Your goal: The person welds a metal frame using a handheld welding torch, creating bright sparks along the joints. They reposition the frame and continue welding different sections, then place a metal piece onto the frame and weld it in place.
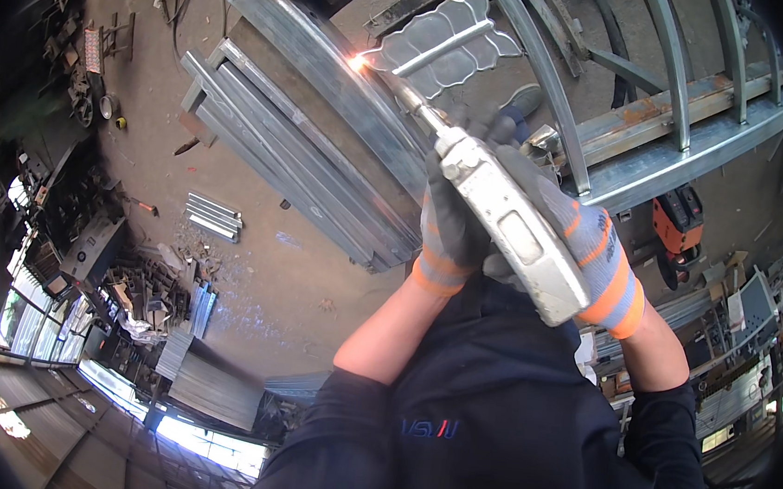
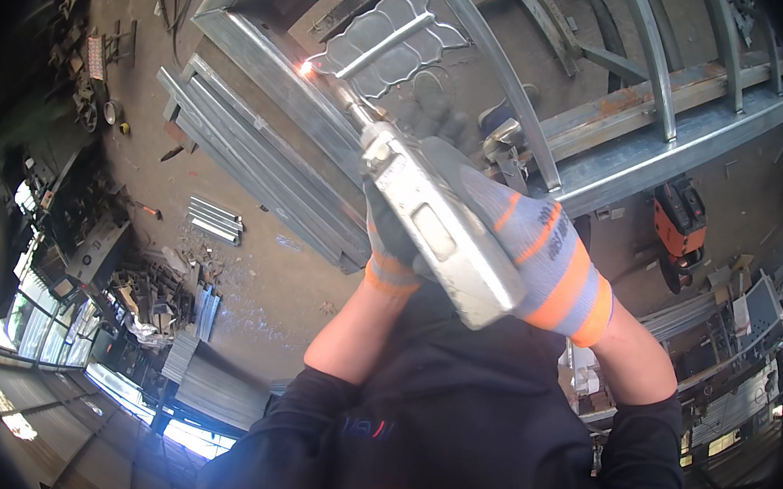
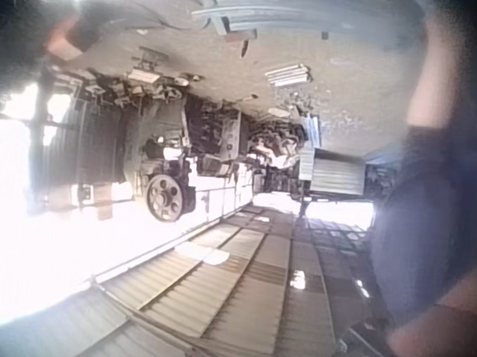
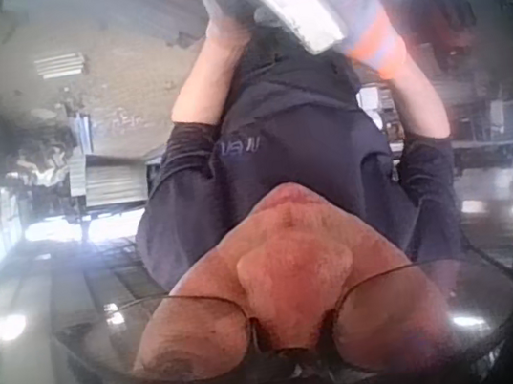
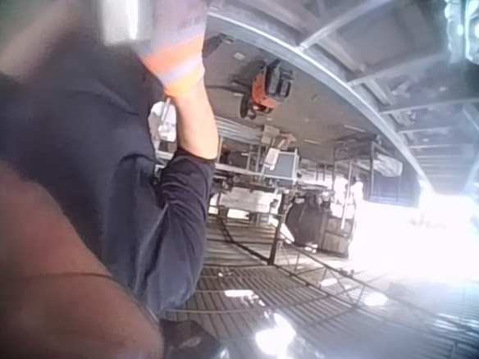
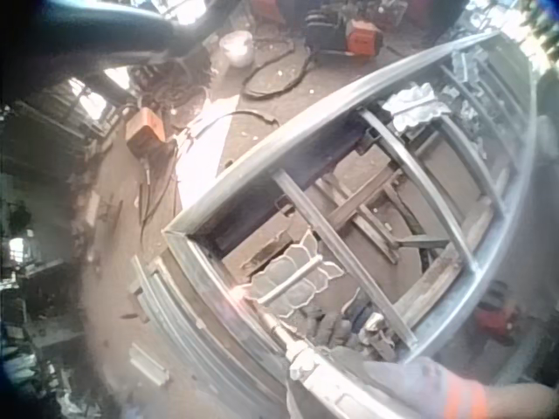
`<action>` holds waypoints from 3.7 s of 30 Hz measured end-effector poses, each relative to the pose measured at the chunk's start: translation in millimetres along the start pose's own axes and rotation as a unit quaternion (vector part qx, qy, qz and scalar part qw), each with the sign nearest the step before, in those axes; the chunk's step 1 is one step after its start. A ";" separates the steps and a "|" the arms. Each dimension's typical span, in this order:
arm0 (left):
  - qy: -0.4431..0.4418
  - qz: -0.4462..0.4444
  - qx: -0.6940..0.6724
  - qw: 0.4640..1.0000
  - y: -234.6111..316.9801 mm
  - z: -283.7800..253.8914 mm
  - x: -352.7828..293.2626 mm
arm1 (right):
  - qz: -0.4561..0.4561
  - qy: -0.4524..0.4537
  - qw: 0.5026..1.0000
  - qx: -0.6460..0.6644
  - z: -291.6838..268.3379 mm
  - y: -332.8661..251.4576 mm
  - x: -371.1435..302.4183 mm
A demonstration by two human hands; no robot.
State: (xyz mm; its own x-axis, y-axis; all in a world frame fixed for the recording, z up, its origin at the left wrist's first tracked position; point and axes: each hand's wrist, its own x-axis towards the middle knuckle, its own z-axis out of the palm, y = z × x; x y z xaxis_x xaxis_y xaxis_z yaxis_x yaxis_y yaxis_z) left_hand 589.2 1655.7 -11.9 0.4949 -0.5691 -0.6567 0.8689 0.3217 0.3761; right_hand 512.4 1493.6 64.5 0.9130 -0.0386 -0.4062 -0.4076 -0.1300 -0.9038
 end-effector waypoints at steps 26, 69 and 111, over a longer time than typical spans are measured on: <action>-0.025 -0.005 0.150 0.988 -2.4 -5.4 -22.3 | 0.083 -0.035 0.986 0.140 -9.9 51.4 -33.5; -0.043 -0.012 0.212 0.976 -4.8 -18.4 -23.2 | -0.022 -0.022 0.998 0.059 -14.8 22.8 -12.1; 0.056 0.212 0.930 0.296 -41.2 341.3 261.3 | -0.019 0.259 0.964 -0.059 -242.7 98.0 -335.6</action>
State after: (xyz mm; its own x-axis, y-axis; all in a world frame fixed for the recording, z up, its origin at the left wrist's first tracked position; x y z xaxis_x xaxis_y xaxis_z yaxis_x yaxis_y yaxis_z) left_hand 681.8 1235.5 24.2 0.6464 -0.7134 -0.2707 -0.7233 -0.6858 0.0802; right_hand 170.4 1253.3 144.9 0.8260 -0.5177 -0.2229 -0.3964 -0.2523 -0.8827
